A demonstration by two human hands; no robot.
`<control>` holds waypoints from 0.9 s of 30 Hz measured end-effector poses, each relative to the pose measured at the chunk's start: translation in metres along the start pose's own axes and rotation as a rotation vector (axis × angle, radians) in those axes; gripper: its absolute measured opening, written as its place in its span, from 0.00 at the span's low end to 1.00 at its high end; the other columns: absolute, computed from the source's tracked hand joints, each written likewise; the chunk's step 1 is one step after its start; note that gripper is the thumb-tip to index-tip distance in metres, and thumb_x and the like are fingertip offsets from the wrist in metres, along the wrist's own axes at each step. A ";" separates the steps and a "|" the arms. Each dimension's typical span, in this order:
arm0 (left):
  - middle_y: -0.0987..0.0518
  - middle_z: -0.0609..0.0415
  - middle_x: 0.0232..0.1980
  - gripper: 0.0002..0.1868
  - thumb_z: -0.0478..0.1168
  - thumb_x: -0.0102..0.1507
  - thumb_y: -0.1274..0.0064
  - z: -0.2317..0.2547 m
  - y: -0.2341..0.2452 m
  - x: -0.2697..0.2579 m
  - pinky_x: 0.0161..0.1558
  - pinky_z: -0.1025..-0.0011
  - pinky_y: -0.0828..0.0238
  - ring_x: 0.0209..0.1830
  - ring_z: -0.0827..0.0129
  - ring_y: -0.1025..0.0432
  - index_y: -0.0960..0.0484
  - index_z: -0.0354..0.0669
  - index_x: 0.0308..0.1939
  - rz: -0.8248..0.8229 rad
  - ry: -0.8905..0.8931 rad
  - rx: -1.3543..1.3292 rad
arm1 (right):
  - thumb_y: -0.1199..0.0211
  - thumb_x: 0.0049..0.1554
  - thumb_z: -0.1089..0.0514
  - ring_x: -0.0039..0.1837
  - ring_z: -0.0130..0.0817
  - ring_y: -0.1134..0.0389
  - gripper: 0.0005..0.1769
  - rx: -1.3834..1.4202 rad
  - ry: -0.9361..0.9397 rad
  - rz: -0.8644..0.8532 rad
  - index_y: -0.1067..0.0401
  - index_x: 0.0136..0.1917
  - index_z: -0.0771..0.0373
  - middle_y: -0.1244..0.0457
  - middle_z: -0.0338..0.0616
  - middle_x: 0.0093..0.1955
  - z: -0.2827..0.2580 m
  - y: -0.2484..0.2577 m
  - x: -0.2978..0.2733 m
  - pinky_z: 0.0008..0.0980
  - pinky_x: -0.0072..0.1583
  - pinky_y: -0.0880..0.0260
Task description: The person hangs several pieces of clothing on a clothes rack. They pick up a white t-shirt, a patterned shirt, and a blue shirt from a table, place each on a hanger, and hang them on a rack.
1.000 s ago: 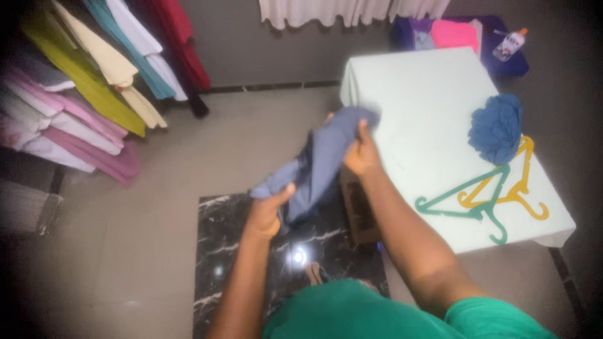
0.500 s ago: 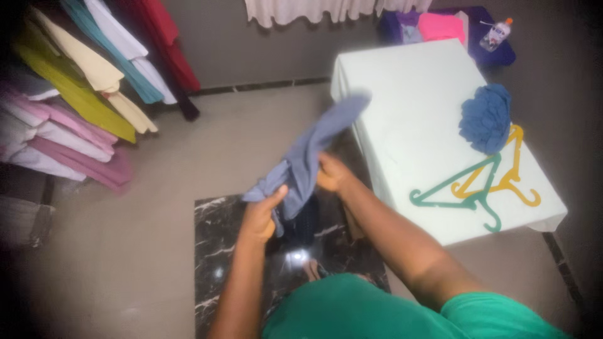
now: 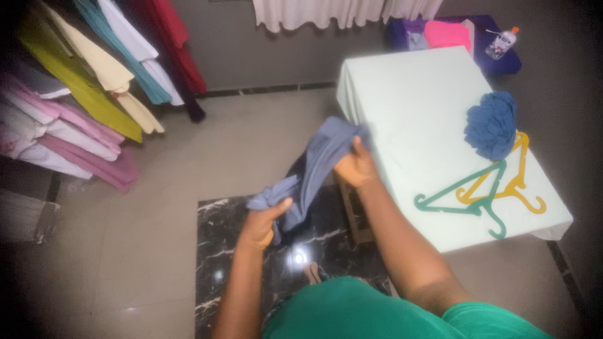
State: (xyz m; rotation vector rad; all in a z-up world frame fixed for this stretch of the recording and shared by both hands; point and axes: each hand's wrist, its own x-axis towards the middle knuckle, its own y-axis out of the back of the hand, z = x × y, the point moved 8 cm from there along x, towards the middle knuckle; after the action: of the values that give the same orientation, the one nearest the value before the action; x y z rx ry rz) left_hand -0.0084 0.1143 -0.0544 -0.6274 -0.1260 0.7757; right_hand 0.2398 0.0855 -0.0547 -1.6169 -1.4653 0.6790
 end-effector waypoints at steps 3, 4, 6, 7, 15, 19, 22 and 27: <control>0.20 0.49 0.62 0.27 0.28 0.58 0.39 0.008 -0.005 -0.006 0.66 0.64 0.33 0.63 0.62 0.27 0.23 0.35 0.63 -0.038 -0.009 -0.002 | 0.36 0.49 0.33 0.67 0.52 0.36 0.43 -0.154 0.032 0.208 0.43 0.71 0.52 0.35 0.56 0.64 -0.018 0.009 0.000 0.56 0.69 0.40; 0.20 0.49 0.63 0.27 0.28 0.58 0.39 0.010 -0.007 -0.007 0.66 0.64 0.34 0.64 0.62 0.27 0.22 0.34 0.63 -0.052 -0.017 -0.003 | 0.37 0.53 0.30 0.63 0.52 0.34 0.44 -0.077 0.008 0.163 0.41 0.71 0.58 0.35 0.55 0.58 -0.015 0.004 -0.004 0.57 0.68 0.38; 0.20 0.50 0.62 0.28 0.28 0.58 0.39 0.009 -0.012 -0.008 0.66 0.64 0.34 0.63 0.63 0.27 0.23 0.36 0.63 -0.065 -0.008 -0.027 | 0.40 0.60 0.26 0.55 0.51 0.31 0.47 0.071 -0.036 0.048 0.38 0.72 0.69 0.34 0.52 0.46 -0.012 -0.011 -0.001 0.58 0.66 0.33; 0.20 0.51 0.61 0.28 0.28 0.57 0.39 0.008 -0.012 -0.010 0.66 0.64 0.34 0.63 0.63 0.27 0.23 0.38 0.63 -0.065 -0.005 -0.044 | 0.41 0.63 0.27 0.51 0.47 0.32 0.45 0.059 -0.012 -0.039 0.36 0.72 0.70 0.35 0.51 0.45 -0.019 -0.022 -0.001 0.54 0.63 0.32; 0.18 0.51 0.54 0.23 0.28 0.58 0.39 -0.013 -0.011 -0.003 0.63 0.60 0.31 0.57 0.59 0.25 0.21 0.36 0.57 -0.018 0.090 -0.150 | 0.41 0.60 0.48 0.43 0.43 0.30 0.26 -0.144 -0.052 0.310 0.31 0.65 0.67 0.34 0.54 0.44 -0.024 0.061 0.004 0.47 0.51 0.27; 0.19 0.52 0.56 0.24 0.28 0.59 0.39 -0.014 -0.016 -0.008 0.62 0.63 0.32 0.58 0.63 0.26 0.20 0.34 0.60 -0.057 0.020 -0.083 | 0.43 0.59 0.61 0.45 0.47 0.28 0.17 -0.350 -0.462 0.791 0.31 0.61 0.68 0.32 0.59 0.48 0.032 0.155 -0.029 0.49 0.50 0.25; 0.19 0.53 0.57 0.25 0.28 0.57 0.38 -0.025 -0.009 -0.012 0.63 0.64 0.31 0.58 0.64 0.25 0.22 0.36 0.60 -0.017 0.084 -0.021 | 0.43 0.58 0.65 0.50 0.48 0.27 0.19 -0.300 -0.363 0.574 0.31 0.63 0.70 0.31 0.57 0.51 0.021 0.124 -0.022 0.50 0.54 0.25; 0.19 0.53 0.58 0.27 0.28 0.57 0.38 -0.027 -0.007 -0.017 0.64 0.64 0.33 0.60 0.64 0.26 0.22 0.36 0.61 -0.047 0.078 -0.009 | 0.33 0.47 0.45 0.59 0.52 0.27 0.30 -0.104 0.095 0.059 0.28 0.56 0.68 0.31 0.59 0.57 -0.080 0.006 -0.024 0.50 0.60 0.26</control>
State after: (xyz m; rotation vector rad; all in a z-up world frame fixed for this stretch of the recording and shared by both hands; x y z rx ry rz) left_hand -0.0070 0.0860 -0.0699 -0.6599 -0.0723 0.7051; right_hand 0.3054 0.0451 -0.0226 -1.7538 -1.4093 0.5590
